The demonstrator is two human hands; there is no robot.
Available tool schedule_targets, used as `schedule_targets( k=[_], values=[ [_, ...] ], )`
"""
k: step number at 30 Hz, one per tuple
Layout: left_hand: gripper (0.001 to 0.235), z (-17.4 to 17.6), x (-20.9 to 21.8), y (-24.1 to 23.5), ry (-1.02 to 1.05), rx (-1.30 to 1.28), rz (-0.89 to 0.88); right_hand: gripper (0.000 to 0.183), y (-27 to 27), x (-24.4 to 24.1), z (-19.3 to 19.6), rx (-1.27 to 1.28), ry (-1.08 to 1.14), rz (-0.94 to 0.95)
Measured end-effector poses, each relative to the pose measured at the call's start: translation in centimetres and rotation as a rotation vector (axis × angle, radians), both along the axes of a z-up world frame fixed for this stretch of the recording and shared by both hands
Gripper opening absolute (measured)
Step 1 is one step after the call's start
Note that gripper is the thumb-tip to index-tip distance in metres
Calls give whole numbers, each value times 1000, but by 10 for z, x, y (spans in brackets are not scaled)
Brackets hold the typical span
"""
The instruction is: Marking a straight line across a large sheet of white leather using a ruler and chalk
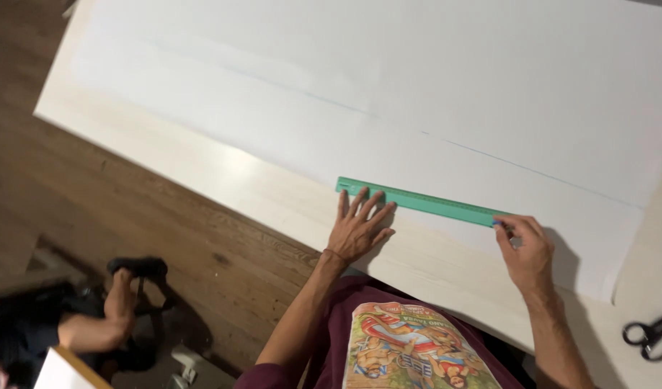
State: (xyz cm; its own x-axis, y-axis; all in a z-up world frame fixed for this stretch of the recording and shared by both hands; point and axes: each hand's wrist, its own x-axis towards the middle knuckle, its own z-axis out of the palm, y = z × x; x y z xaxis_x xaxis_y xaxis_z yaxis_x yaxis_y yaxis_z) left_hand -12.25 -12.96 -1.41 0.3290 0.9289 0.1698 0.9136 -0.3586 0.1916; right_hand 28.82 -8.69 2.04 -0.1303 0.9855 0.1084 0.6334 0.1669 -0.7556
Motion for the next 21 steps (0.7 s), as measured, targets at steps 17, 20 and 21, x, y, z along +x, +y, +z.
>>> schedule_targets(
  k=[17, 20, 21],
  values=[
    [98, -18, -23, 19, 345, 36, -151, 43, -29, -133, -56, 289, -294, 124],
    [85, -19, -54, 16, -38, 51, -48, 41, -36, -136, -40, 288, -397, 59],
    [85, -22, -61, 18, -37, 58, -51, 41, -37, -130, -42, 295, -396, 54]
  ],
)
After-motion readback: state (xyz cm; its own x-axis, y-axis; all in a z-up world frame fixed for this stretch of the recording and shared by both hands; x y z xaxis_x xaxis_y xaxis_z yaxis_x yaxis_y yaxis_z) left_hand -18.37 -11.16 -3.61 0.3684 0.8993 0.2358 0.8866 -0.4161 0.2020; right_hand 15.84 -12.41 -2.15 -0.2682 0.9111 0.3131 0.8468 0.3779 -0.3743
